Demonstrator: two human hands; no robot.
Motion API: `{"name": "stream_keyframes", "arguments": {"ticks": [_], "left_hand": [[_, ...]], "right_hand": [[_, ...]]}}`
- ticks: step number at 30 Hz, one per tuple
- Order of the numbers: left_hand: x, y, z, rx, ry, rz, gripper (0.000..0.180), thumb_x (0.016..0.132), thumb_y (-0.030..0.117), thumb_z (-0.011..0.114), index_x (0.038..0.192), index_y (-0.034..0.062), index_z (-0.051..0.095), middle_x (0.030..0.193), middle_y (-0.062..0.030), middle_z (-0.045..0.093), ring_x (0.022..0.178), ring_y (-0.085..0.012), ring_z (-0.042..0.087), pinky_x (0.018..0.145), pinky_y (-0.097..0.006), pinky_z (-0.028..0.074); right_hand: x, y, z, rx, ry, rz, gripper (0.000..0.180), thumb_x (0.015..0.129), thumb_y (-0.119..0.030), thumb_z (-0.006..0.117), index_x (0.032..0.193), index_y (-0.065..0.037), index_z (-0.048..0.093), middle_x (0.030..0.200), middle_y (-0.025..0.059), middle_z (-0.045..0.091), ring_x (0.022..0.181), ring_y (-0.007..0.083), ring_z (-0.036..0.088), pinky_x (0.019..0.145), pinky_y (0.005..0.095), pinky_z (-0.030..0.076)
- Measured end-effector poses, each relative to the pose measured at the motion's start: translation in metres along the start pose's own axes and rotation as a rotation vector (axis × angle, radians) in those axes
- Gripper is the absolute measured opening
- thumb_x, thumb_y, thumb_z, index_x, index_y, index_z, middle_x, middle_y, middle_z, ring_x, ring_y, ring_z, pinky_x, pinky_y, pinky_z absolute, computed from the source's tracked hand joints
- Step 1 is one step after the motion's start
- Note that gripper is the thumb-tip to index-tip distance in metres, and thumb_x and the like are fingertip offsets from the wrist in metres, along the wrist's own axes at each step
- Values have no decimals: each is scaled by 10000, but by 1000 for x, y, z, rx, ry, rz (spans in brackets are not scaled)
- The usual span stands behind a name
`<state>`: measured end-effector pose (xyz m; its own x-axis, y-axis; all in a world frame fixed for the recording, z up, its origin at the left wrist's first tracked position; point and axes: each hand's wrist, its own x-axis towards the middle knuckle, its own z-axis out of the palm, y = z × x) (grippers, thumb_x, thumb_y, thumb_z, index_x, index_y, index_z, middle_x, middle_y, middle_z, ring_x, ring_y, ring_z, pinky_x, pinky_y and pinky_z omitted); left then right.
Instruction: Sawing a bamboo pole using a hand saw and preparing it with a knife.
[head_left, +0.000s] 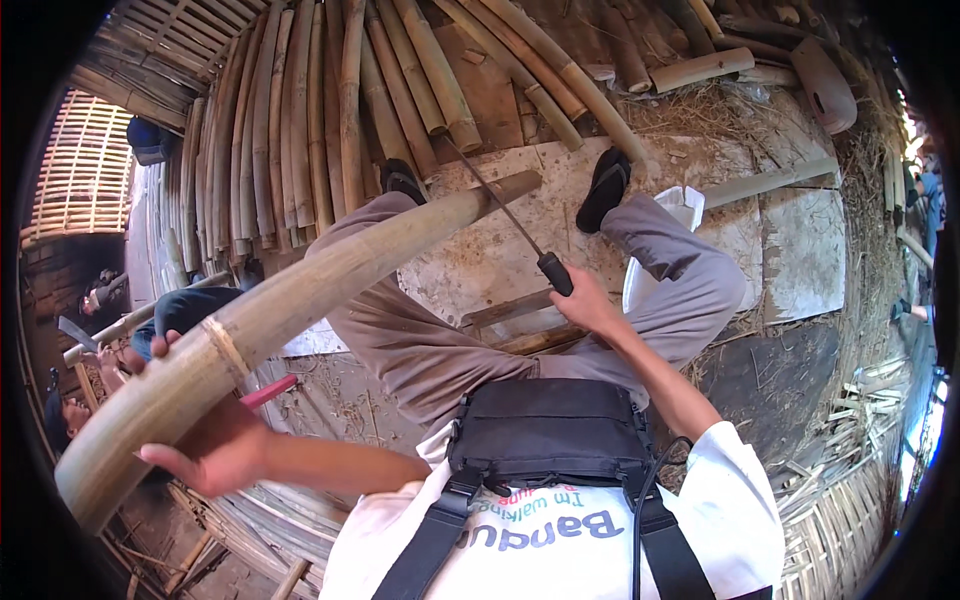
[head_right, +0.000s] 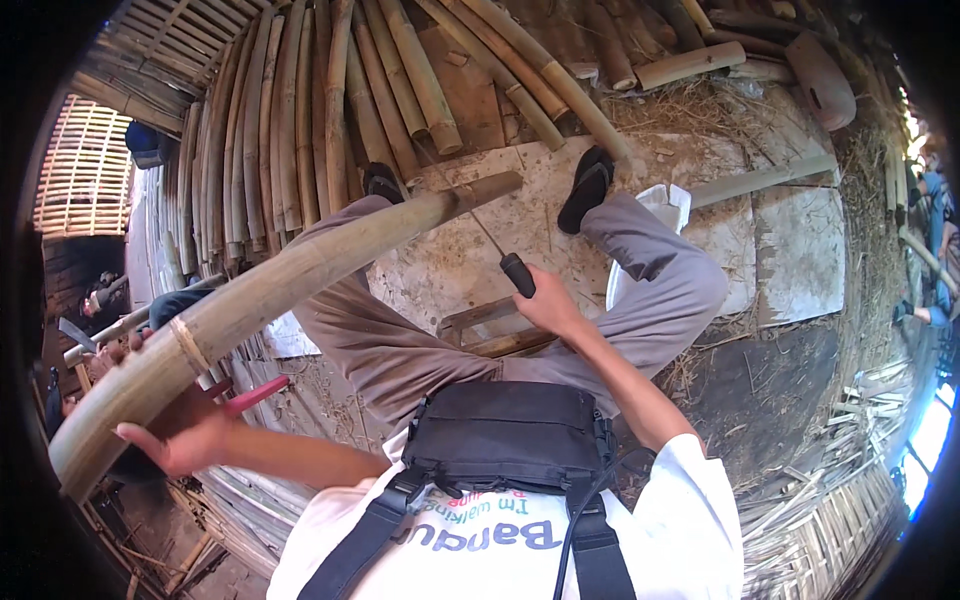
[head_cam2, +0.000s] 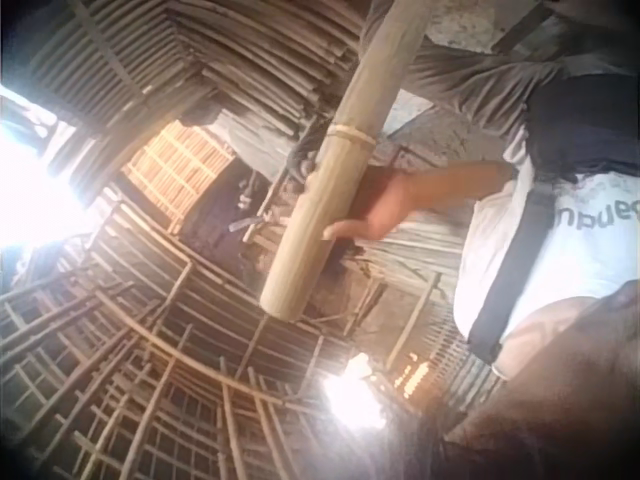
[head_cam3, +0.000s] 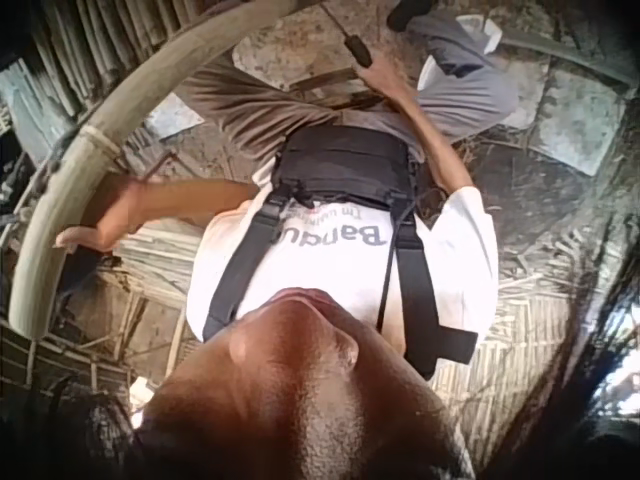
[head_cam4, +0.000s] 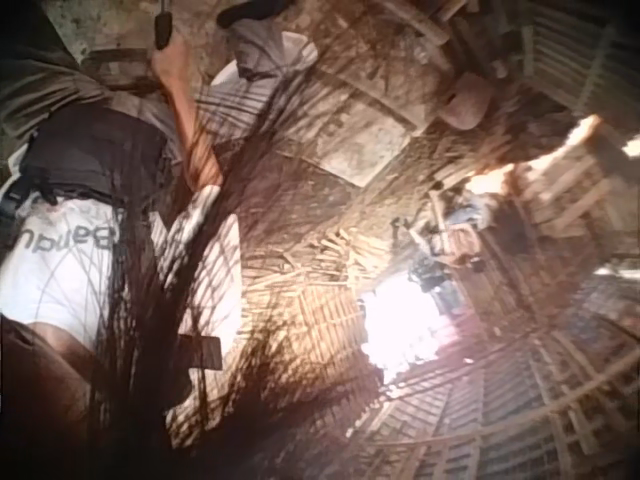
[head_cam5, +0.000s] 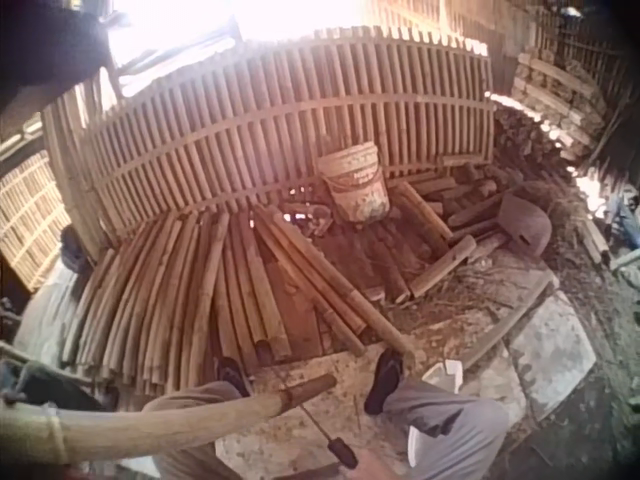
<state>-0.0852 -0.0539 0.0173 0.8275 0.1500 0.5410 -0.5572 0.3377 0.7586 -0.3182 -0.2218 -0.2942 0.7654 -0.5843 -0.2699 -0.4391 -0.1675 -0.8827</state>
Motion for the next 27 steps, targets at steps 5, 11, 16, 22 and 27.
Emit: {"name": "stream_keyframes", "arguments": {"ticks": [5,11,16,22,27], "left_hand": [[-8,7,-14,-43,2,-53,511,817,410,542,1057,-23,414,829,-71,456,758,-215,470,826,-420,374],[7,7,-26,-202,-246,-60,368,724,226,570,993,30,412,749,-34,423,662,-153,438,720,-340,344],[-4,8,-42,-257,-371,-56,446,687,253,575,1035,40,396,752,-24,433,643,-143,444,717,-326,351],[-6,15,-42,-370,-594,-25,546,607,199,692,1034,90,369,701,50,534,584,-111,539,709,-287,388],[-7,7,-50,-372,-594,-33,554,603,191,707,1025,96,361,673,52,562,563,-105,554,687,-264,412]], "right_hand": [[6,-6,-13,141,-140,453,224,679,-123,576,828,36,525,612,207,521,595,347,549,564,390,420],[-12,-21,-4,14,-39,124,243,669,-133,602,821,39,523,606,197,505,562,323,501,567,393,410],[-19,-21,1,56,23,243,230,670,-132,588,806,40,520,603,187,485,556,298,466,563,392,400],[-16,-4,3,-53,25,99,250,680,-122,566,851,53,519,619,216,513,564,333,496,569,388,416],[-1,11,-13,-28,-71,437,202,711,-125,559,807,48,517,596,163,532,544,277,538,530,378,421]]}}
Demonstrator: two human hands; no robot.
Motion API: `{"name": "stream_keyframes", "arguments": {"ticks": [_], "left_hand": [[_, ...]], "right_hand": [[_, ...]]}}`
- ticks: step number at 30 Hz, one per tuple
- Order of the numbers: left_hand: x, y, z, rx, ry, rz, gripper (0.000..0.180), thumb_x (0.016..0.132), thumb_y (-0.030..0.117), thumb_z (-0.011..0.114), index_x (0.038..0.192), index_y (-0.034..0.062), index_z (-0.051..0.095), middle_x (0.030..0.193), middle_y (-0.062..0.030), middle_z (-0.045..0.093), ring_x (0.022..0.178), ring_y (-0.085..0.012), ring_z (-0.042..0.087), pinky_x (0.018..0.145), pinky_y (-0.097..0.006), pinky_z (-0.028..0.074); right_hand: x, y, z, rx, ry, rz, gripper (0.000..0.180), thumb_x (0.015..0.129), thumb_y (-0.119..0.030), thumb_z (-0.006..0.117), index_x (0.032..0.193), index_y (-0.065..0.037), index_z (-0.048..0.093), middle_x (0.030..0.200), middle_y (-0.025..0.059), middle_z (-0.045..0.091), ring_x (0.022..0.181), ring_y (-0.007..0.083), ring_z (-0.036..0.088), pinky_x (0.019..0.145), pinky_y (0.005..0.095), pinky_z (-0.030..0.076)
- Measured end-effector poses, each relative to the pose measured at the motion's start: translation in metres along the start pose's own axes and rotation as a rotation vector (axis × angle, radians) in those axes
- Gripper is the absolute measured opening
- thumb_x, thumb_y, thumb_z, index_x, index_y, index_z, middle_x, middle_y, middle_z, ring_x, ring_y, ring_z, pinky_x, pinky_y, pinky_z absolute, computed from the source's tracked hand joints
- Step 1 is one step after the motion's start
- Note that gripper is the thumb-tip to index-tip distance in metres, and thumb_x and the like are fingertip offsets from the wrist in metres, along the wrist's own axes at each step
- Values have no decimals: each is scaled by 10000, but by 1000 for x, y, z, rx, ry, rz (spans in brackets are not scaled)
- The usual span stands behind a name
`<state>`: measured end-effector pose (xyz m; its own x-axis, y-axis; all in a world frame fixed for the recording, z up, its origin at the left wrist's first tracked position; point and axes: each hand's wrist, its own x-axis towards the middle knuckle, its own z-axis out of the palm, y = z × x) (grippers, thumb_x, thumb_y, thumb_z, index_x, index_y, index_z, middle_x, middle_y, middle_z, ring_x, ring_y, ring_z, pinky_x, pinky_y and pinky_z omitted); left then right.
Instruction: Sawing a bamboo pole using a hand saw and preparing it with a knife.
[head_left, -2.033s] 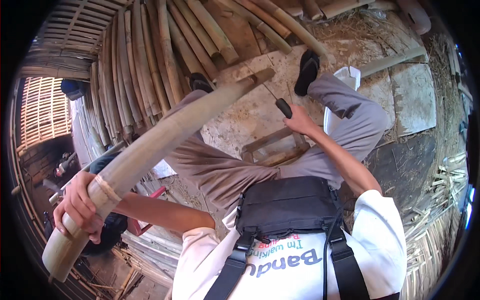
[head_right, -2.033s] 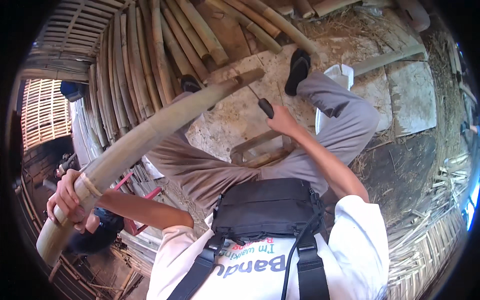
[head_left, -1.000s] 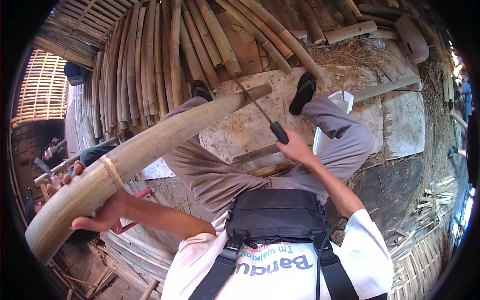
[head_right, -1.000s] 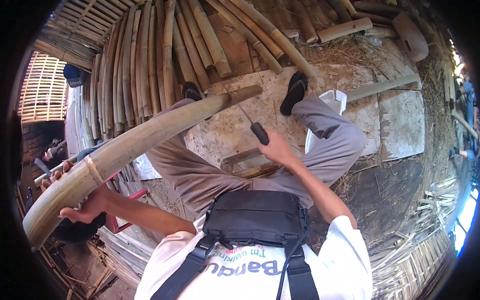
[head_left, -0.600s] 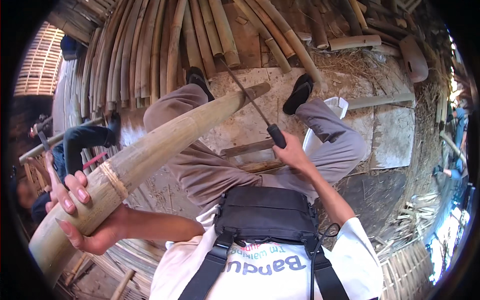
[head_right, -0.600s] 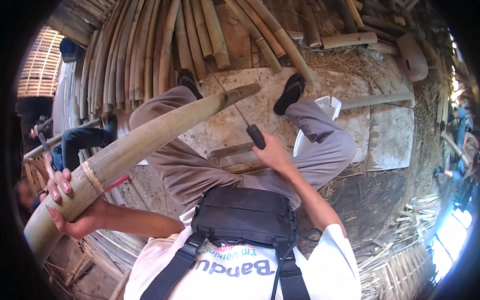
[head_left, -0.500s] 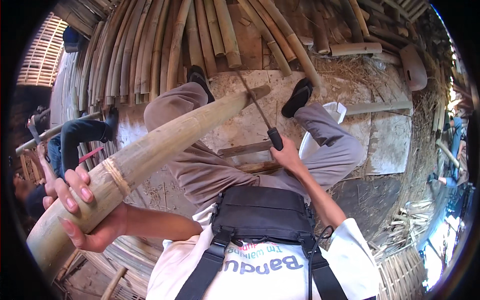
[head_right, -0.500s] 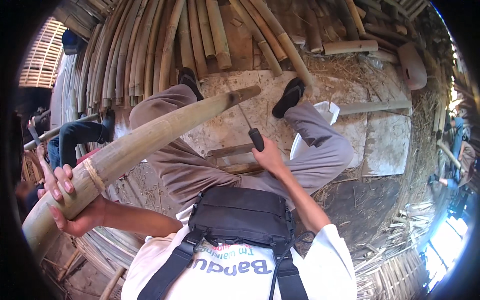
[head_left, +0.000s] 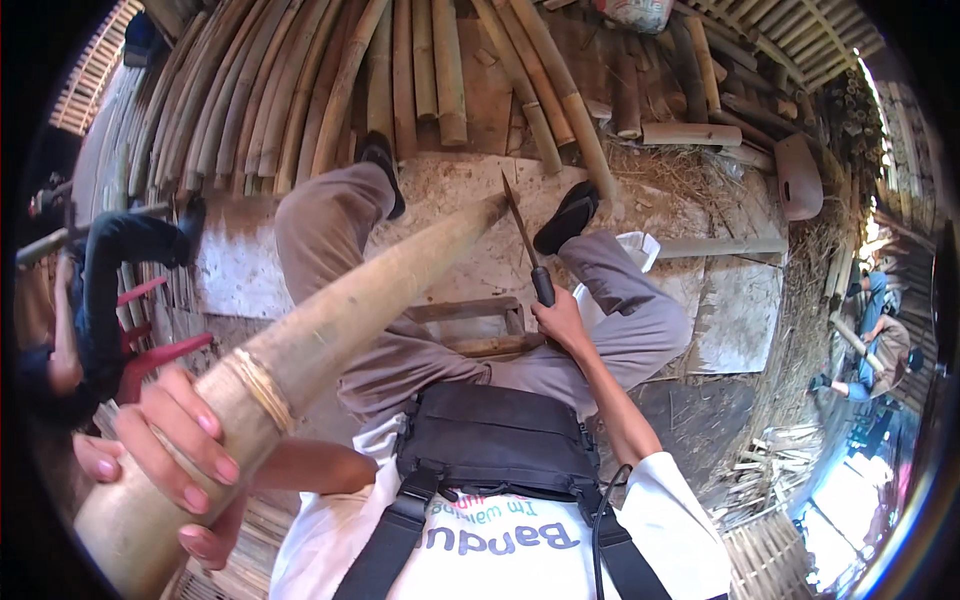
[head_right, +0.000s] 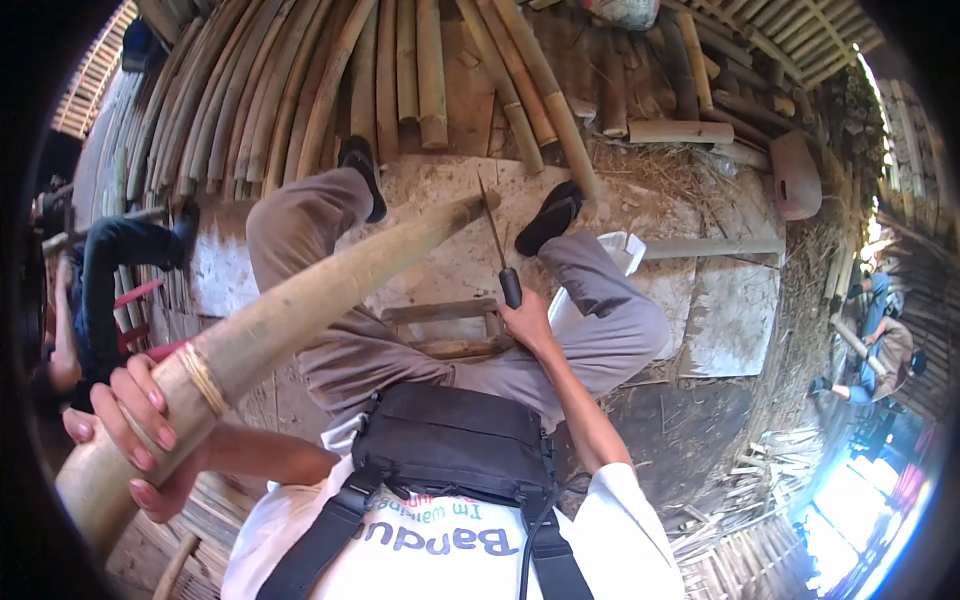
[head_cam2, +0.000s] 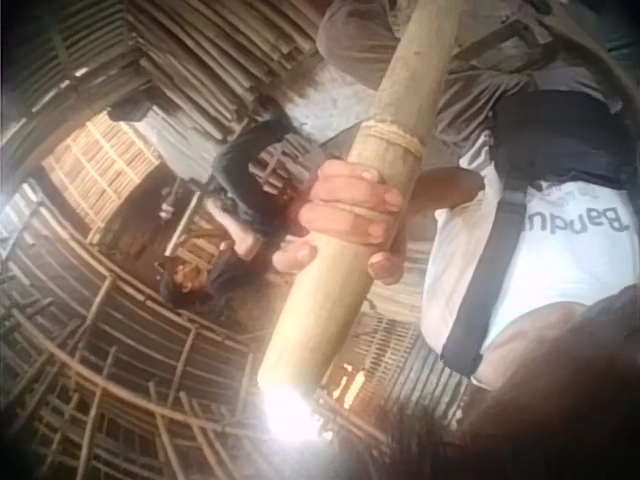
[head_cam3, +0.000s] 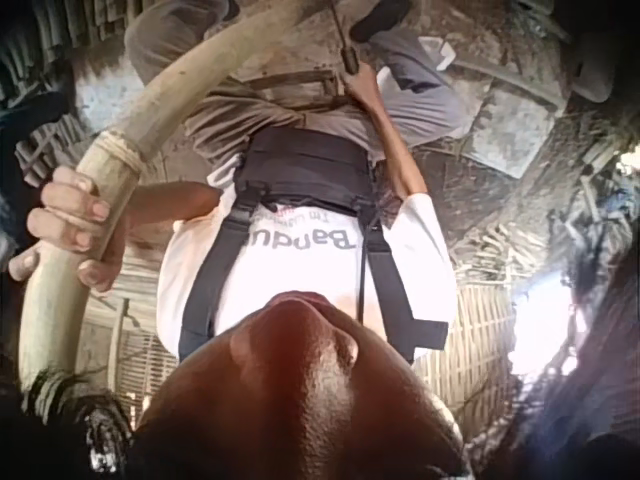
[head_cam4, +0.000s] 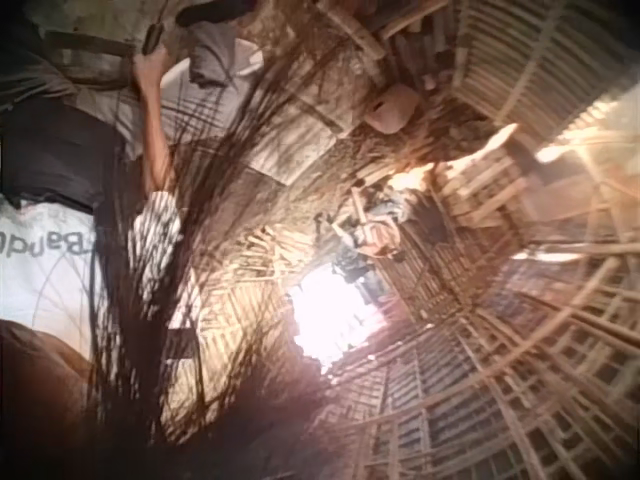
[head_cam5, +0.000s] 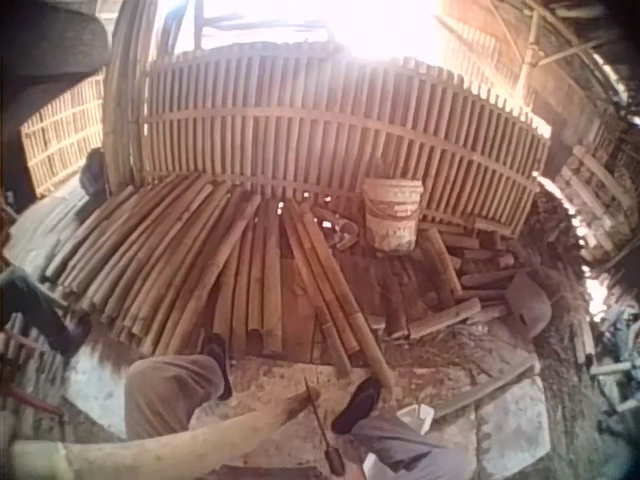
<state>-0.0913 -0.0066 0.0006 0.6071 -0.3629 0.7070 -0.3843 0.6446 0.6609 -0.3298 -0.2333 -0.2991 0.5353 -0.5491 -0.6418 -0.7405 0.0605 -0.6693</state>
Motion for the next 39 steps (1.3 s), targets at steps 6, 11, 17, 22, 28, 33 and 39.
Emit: {"name": "stream_keyframes", "arguments": {"ticks": [6,11,17,22,28,33,39], "left_hand": [[13,-12,-13,-242,-97,115,513,597,115,819,927,76,428,601,-11,649,459,-112,609,549,-211,517],[38,-36,-31,-660,-436,63,455,590,64,814,866,37,453,575,-44,642,417,-132,595,450,-204,515],[52,-47,-51,-687,-346,19,455,561,59,823,860,45,481,564,-25,638,405,-101,579,447,-166,490],[48,-47,-58,-695,-337,6,450,554,53,827,851,50,489,552,-17,634,402,-96,577,451,-155,486],[51,-47,-67,-672,-285,21,441,552,222,845,844,85,544,672,-7,637,540,-98,591,641,-230,488],[23,-34,-93,-157,1,43,678,555,588,717,1011,109,568,848,-65,408,723,-198,420,766,-379,299],[5,-17,-103,47,384,-6,516,654,255,636,1102,31,510,770,-50,431,735,-189,425,810,-350,333]], "right_hand": [[-21,1,15,-11,84,-325,132,702,-80,561,782,-3,490,546,25,461,449,115,454,426,300,365],[-3,-6,3,25,-29,-130,141,725,-82,564,804,9,491,557,30,467,446,111,465,418,289,364],[-16,-23,7,-129,81,-348,241,675,-119,583,839,48,527,624,222,536,600,378,548,587,404,430],[-6,-17,-13,-42,-72,59,240,694,-122,568,854,52,528,627,206,536,621,285,595,575,393,436],[-16,-17,8,-21,6,-269,227,691,-132,571,824,44,518,588,166,506,556,278,524,542,392,405],[-10,-44,5,33,-107,-2,205,695,-129,566,794,37,500,580,170,506,554,295,549,540,401,408],[-6,-14,20,-11,-12,-301,224,695,-122,566,836,46,518,668,262,560,652,422,556,603,435,426]]}}
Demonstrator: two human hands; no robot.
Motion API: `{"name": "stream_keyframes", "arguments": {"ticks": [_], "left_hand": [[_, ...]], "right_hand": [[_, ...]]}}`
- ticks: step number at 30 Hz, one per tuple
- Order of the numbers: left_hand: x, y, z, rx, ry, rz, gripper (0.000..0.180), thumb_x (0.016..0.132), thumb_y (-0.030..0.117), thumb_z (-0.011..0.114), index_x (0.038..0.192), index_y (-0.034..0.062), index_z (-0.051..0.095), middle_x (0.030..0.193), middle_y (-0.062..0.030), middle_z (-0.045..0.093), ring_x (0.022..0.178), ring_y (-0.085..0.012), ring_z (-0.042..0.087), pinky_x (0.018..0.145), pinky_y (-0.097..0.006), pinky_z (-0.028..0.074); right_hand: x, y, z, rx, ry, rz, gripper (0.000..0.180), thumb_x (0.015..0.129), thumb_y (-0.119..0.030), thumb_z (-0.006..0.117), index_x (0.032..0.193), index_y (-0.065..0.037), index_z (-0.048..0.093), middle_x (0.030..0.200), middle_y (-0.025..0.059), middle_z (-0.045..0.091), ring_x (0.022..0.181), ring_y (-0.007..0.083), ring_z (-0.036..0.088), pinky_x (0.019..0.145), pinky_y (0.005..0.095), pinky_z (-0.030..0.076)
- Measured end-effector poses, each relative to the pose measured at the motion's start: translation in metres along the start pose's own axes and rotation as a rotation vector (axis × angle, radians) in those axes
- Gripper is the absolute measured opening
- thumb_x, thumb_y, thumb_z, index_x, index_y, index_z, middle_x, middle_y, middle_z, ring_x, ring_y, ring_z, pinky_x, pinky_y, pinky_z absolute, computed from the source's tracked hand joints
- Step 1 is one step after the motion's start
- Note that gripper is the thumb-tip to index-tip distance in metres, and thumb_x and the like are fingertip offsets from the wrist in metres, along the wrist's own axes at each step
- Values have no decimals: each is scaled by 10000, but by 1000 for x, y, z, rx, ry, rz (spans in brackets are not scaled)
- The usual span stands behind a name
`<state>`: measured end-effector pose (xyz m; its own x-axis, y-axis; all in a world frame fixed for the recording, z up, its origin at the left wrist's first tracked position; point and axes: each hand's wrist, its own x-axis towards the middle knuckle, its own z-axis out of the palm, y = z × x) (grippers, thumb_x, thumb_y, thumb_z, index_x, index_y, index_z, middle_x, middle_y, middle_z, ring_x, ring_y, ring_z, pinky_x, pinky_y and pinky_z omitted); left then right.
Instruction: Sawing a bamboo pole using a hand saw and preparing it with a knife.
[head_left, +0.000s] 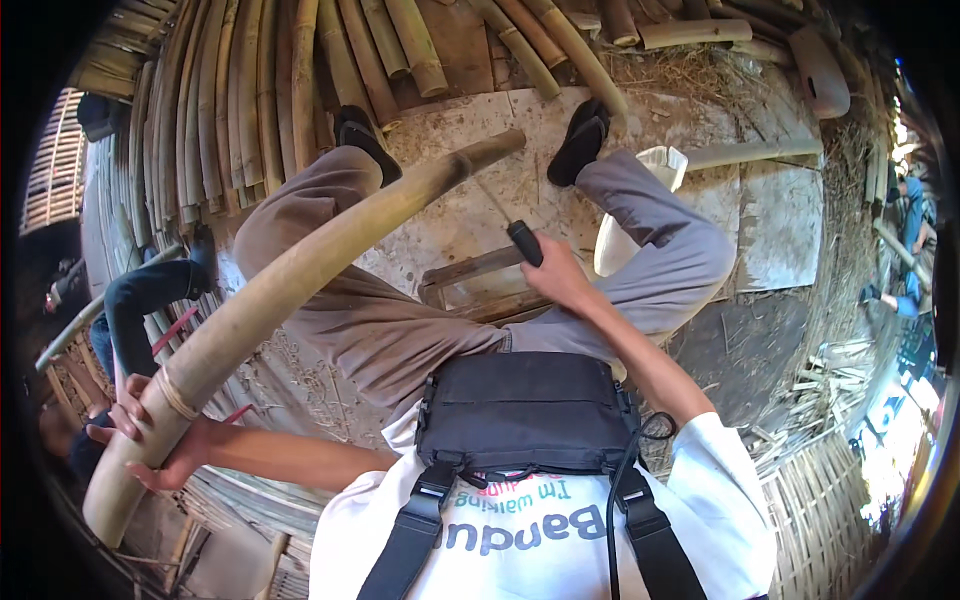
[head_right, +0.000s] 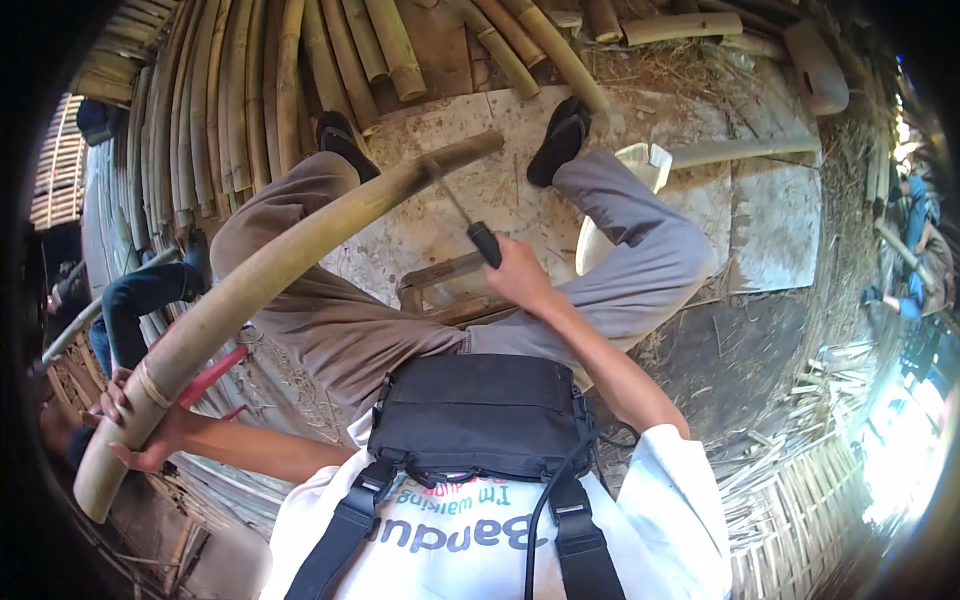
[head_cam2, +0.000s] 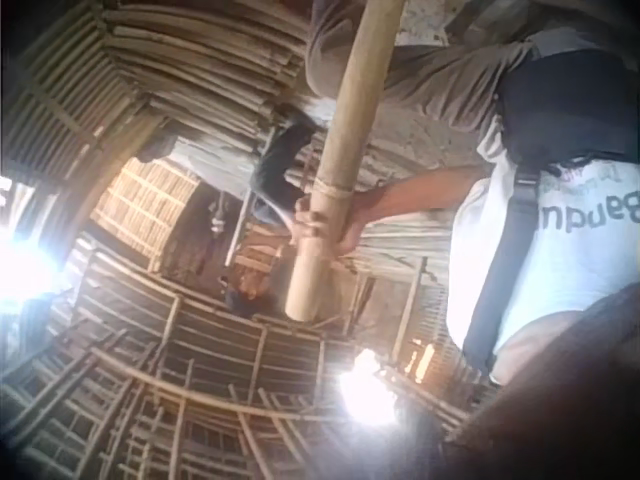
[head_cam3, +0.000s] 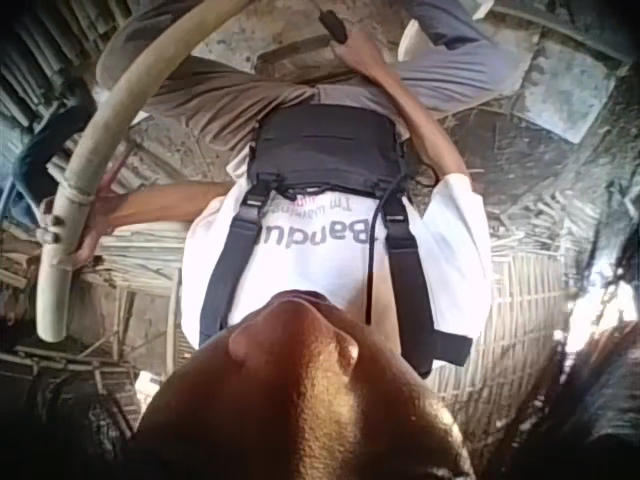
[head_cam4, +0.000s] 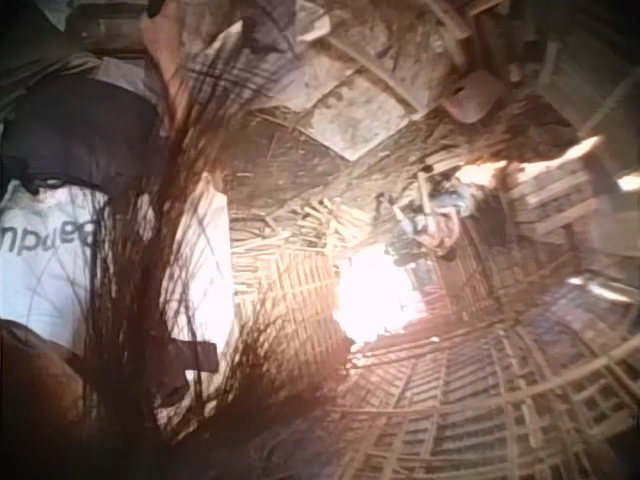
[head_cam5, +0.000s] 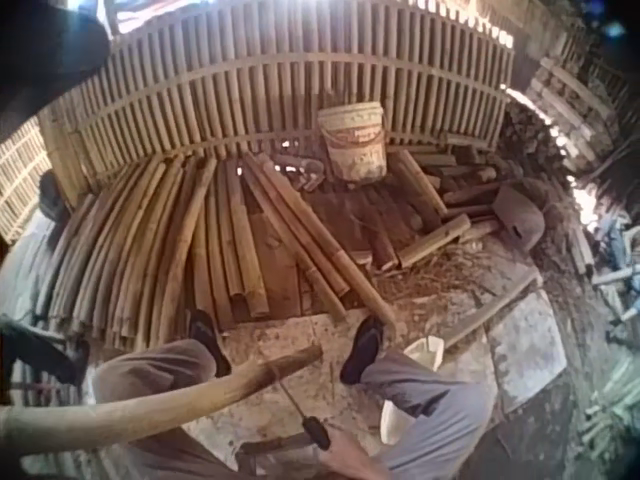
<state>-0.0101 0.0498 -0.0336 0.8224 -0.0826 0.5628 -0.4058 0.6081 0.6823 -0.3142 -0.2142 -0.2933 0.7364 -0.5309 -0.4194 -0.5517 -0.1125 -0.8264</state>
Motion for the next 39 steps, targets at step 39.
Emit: {"name": "stream_keyframes", "arguments": {"ticks": [39], "left_hand": [[12,5,5,-200,-310,5,466,541,299,712,805,83,394,549,78,599,469,-38,568,577,-167,466]], "right_hand": [[-4,-28,-12,50,-74,36,287,687,-101,567,927,53,538,687,287,550,684,444,553,626,453,428]]}}
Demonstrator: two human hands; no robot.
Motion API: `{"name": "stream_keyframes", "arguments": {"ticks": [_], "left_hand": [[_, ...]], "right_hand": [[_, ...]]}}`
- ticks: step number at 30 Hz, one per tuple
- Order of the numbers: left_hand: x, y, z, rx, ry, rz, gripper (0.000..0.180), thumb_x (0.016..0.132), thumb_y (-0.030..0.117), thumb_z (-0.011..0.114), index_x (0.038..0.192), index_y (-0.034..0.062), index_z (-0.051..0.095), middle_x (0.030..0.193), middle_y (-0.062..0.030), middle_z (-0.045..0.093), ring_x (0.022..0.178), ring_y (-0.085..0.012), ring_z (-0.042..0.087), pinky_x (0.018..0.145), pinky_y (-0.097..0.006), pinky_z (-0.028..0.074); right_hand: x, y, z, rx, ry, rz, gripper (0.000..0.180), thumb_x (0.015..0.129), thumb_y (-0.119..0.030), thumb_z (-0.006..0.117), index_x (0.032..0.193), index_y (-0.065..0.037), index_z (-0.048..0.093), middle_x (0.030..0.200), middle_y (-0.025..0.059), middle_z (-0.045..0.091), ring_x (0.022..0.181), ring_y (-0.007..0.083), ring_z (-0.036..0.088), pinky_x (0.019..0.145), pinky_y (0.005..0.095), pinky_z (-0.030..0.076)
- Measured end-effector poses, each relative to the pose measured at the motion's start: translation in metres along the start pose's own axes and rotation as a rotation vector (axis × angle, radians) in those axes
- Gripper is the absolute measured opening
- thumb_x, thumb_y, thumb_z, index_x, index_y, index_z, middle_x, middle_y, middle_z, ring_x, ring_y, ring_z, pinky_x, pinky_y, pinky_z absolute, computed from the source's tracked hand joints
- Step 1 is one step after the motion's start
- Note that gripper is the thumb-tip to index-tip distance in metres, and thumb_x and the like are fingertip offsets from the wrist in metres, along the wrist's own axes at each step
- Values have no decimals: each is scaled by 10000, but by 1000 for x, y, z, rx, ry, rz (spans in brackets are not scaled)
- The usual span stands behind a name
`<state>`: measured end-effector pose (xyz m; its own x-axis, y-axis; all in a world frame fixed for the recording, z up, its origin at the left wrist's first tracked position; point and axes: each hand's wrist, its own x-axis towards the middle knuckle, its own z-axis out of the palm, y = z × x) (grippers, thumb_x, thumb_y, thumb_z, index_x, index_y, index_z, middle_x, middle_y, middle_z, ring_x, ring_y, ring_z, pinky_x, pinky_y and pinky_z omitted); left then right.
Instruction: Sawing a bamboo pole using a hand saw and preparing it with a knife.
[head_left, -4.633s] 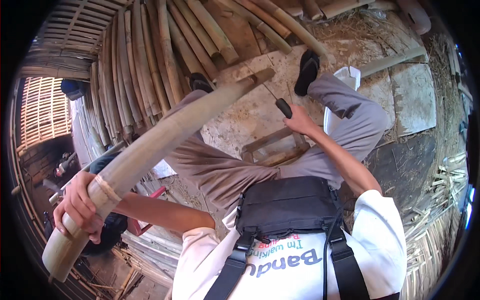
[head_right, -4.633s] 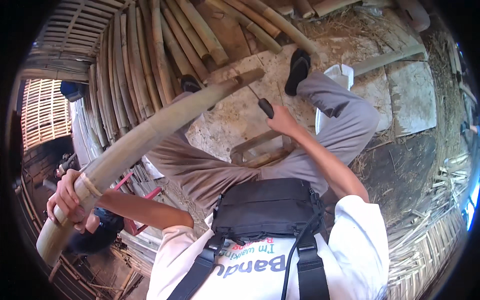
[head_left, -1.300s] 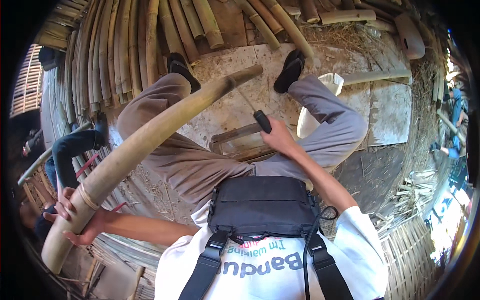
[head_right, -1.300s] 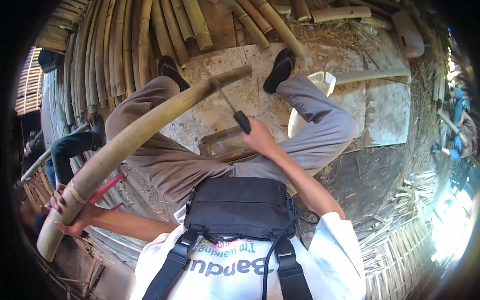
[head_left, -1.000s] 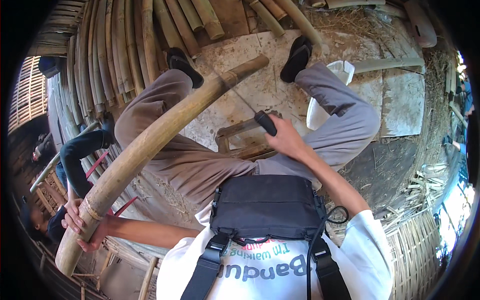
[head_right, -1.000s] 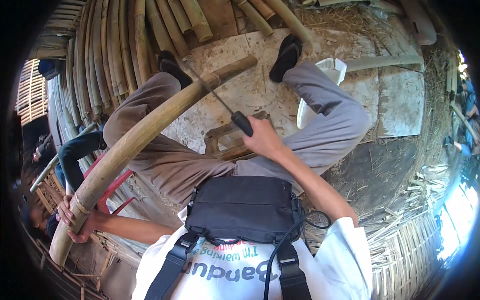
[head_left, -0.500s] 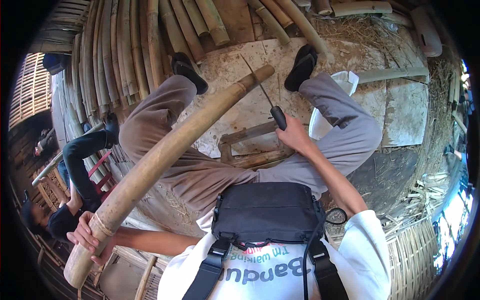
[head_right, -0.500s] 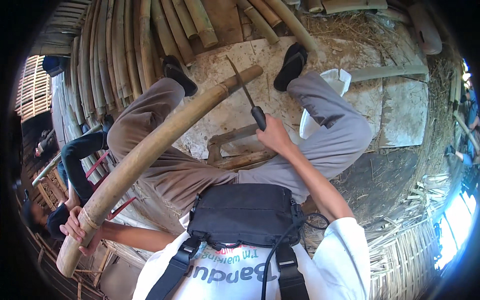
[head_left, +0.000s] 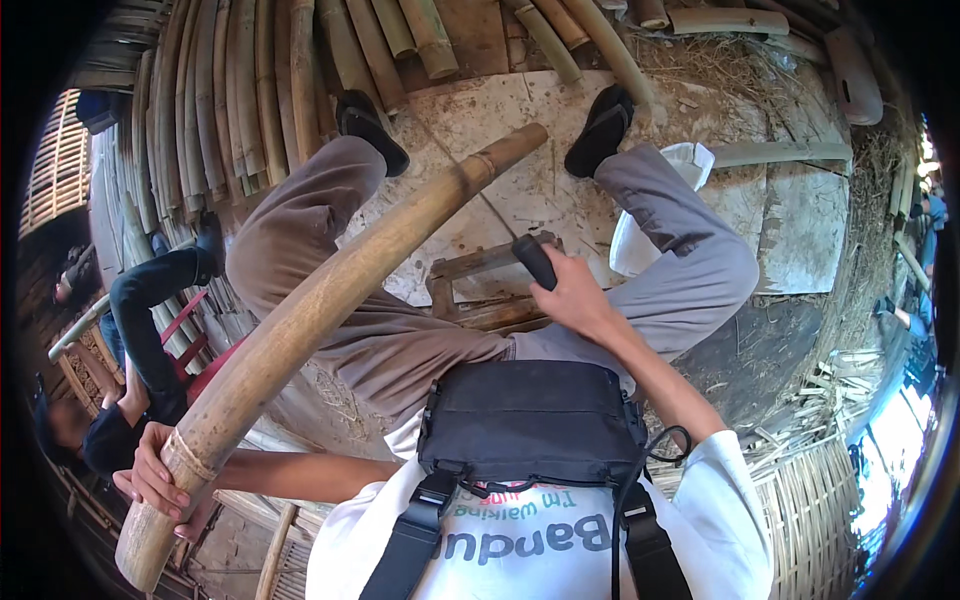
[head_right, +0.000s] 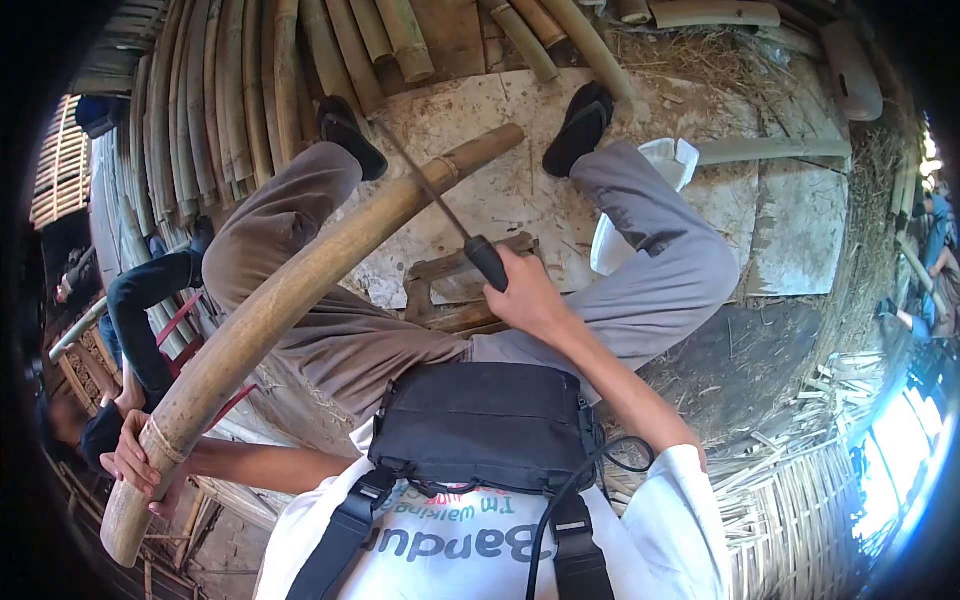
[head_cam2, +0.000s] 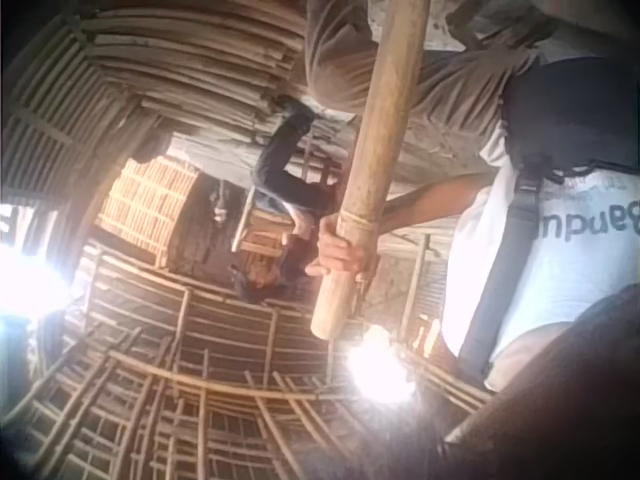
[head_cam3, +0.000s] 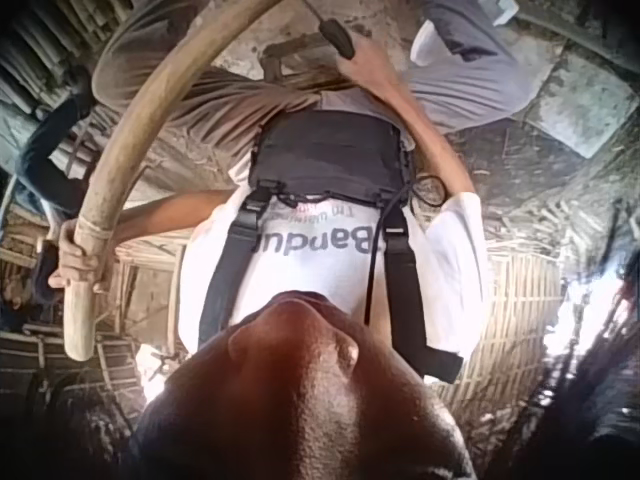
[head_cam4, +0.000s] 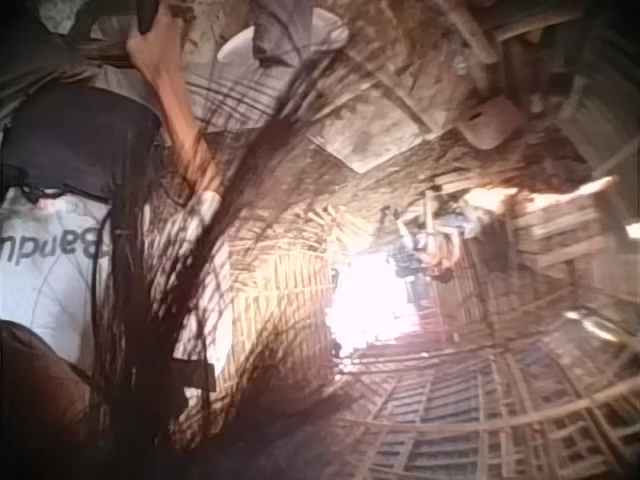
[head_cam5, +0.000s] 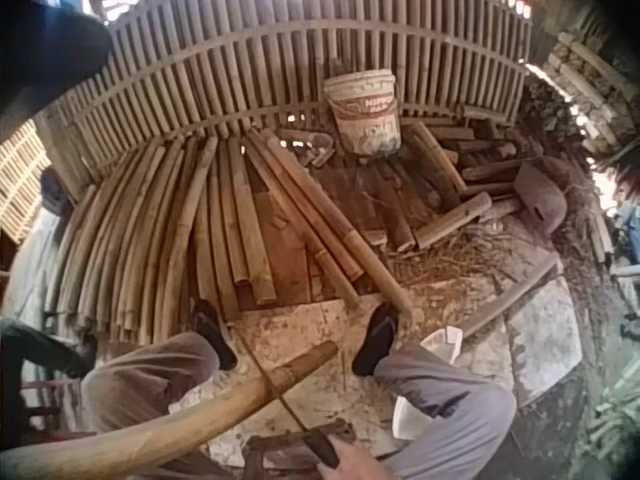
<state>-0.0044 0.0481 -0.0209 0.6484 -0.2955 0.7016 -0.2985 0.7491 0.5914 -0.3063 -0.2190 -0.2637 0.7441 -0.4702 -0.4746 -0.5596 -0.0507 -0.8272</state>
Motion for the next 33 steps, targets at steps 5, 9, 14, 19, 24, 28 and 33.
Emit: {"name": "stream_keyframes", "arguments": {"ticks": [5,9,14,19,24,28,33], "left_hand": [[0,-12,-10,-98,-51,13,484,555,293,743,807,80,389,561,81,610,466,-30,576,553,-168,473],[3,-12,8,-17,-74,19,487,536,217,782,804,92,395,587,86,629,479,-22,579,560,-151,473],[16,-26,4,-240,-182,-5,446,557,158,799,781,80,421,577,59,635,465,-37,581,544,-149,473],[14,-27,8,-336,-237,-11,410,579,103,804,763,67,439,566,24,640,457,-60,593,520,-174,479],[16,-29,20,-466,-306,-28,348,602,47,773,753,39,460,554,-29,633,435,-108,593,498,-194,484],[15,-42,32,-702,-477,-125,318,607,24,764,736,42,475,578,-42,644,452,-133,608,493,-195,490],[19,-30,27,-452,-292,-62,289,631,52,767,732,58,497,584,-20,647,467,-106,612,508,-185,484]], "right_hand": [[17,48,-9,-110,76,109,275,688,-100,568,912,56,535,675,285,549,673,433,558,606,436,434],[10,31,-15,-110,-10,211,247,688,-96,563,886,50,531,664,264,548,651,414,564,590,430,427],[8,31,-15,-36,-13,92,227,688,-94,576,865,41,532,675,269,541,689,431,555,604,430,423],[22,1,-26,-118,-78,76,241,679,-93,574,860,56,523,691,273,548,693,430,562,607,438,420],[10,11,-15,-131,-35,11,229,678,-100,569,833,60,515,683,259,556,659,409,567,601,434,424],[33,38,-26,-170,-44,164,221,680,-106,556,820,62,518,629,247,542,586,375,563,572,434,424],[3,-2,-19,-138,-22,17,248,682,-110,560,872,49,545,633,237,541,598,367,557,586,424,422]]}}
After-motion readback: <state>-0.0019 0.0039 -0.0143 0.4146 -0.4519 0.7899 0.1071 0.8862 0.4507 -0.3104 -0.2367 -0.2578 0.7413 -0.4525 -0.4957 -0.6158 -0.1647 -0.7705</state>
